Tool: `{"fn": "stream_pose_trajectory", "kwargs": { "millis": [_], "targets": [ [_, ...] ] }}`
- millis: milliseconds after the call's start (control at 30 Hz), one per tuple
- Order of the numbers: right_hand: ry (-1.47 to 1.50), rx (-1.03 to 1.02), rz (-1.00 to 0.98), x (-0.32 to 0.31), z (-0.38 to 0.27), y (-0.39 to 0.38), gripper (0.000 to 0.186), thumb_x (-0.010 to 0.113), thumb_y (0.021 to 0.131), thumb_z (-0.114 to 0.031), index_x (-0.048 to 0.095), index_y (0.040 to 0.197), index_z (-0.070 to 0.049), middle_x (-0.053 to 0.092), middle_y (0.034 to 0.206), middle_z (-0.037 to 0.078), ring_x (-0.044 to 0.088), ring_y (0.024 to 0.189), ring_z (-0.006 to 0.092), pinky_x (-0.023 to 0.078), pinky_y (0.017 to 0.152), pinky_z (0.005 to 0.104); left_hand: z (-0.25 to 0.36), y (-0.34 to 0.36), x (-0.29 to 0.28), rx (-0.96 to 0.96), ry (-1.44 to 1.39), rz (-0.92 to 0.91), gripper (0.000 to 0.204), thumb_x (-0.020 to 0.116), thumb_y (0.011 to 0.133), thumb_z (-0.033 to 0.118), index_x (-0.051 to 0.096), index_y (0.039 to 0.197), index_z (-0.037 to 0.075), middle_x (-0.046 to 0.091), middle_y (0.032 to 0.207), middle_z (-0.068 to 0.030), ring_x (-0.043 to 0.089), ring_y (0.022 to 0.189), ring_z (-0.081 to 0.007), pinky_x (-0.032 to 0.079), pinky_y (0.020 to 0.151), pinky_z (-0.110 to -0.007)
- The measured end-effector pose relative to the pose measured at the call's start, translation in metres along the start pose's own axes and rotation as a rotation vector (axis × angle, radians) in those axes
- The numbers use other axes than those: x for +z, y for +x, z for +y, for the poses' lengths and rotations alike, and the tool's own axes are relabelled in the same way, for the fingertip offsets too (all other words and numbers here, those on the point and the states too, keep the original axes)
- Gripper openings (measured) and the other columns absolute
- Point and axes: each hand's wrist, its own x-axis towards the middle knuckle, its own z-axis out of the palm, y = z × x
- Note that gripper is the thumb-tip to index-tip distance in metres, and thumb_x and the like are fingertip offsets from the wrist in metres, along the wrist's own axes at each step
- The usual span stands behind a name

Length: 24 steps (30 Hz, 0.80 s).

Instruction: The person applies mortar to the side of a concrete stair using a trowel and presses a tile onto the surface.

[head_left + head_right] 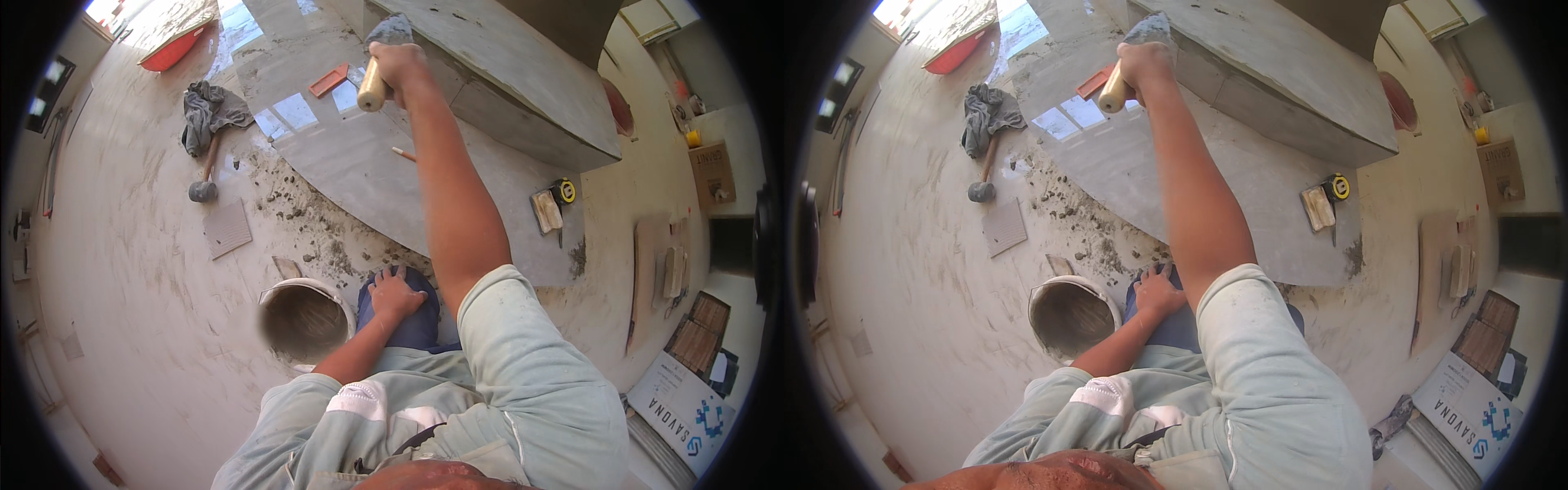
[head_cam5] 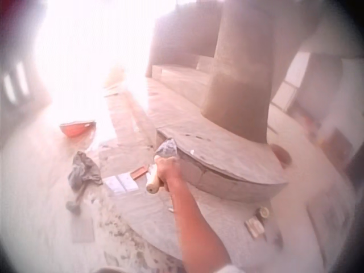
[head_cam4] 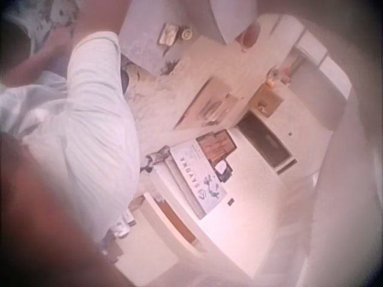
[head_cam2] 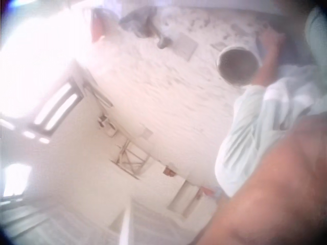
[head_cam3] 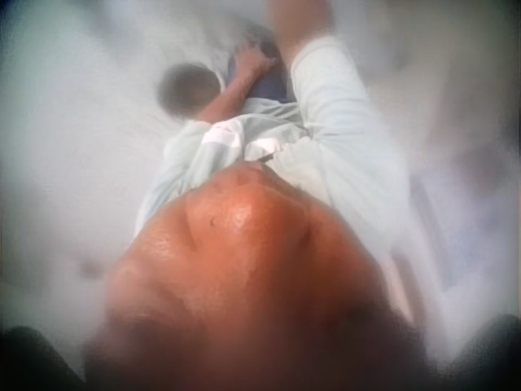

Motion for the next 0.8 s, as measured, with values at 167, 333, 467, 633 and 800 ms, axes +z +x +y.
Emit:
{"fn": "stream_pose_trajectory", "kwargs": {
  "millis": [167,333,467,633,800],
  "targets": [
    [-0.260,0.001,0.095,-0.015,0.015,0.004,0.059,0.069,0.094,-0.033,0.059,0.118,0.021,0.067,0.113,0.029,0.070,0.095,0.0324,0.057,0.078,0.0437,-0.004,0.004,0.003,-0.007,0.030,-0.008,0.093,0.079,0.075,0.050,0.045,0.155,0.015,0.040,0.159,-0.0204,0.039,0.145,-0.0400,0.034,0.116,-0.053],
    [-0.101,0.027,0.188,-0.115,0.080,-0.037,0.052,0.068,0.094,-0.033,0.061,0.110,0.016,0.067,0.094,0.020,0.067,0.076,0.0265,0.057,0.064,0.0401,-0.001,-0.001,-0.001,-0.021,0.079,-0.051,0.096,0.079,0.075,0.051,0.044,0.156,0.014,0.041,0.158,-0.0220,0.040,0.145,-0.0407,0.033,0.118,-0.052],
    [0.023,0.078,0.232,-0.201,0.093,-0.096,0.041,0.066,0.096,-0.033,0.060,0.100,0.007,0.063,0.084,0.014,0.061,0.059,0.0205,0.054,0.048,0.0358,0.002,-0.002,0.003,-0.009,0.083,-0.049,0.098,0.080,0.074,0.052,0.043,0.157,0.014,0.042,0.157,-0.0234,0.040,0.145,-0.0412,0.030,0.120,-0.051],
    [0.060,0.131,0.389,-0.261,0.100,-0.133,0.039,0.063,0.099,-0.032,0.059,0.101,0.007,0.063,0.083,0.012,0.060,0.058,0.0198,0.053,0.048,0.0360,0.011,-0.008,0.001,-0.005,0.122,-0.034,0.094,0.078,0.075,0.051,0.046,0.154,0.012,0.043,0.157,-0.0227,0.041,0.144,-0.0412,0.033,0.118,-0.052],
    [0.085,0.043,0.274,-0.225,0.120,-0.114,0.039,0.063,0.099,-0.031,0.059,0.099,0.008,0.062,0.083,0.013,0.060,0.057,0.0209,0.054,0.049,0.0359,0.011,-0.008,0.008,0.010,0.123,-0.023,0.096,0.077,0.075,0.052,0.044,0.156,0.013,0.041,0.158,-0.0249,0.038,0.147,-0.0416,0.030,0.120,-0.052]
  ]
}}
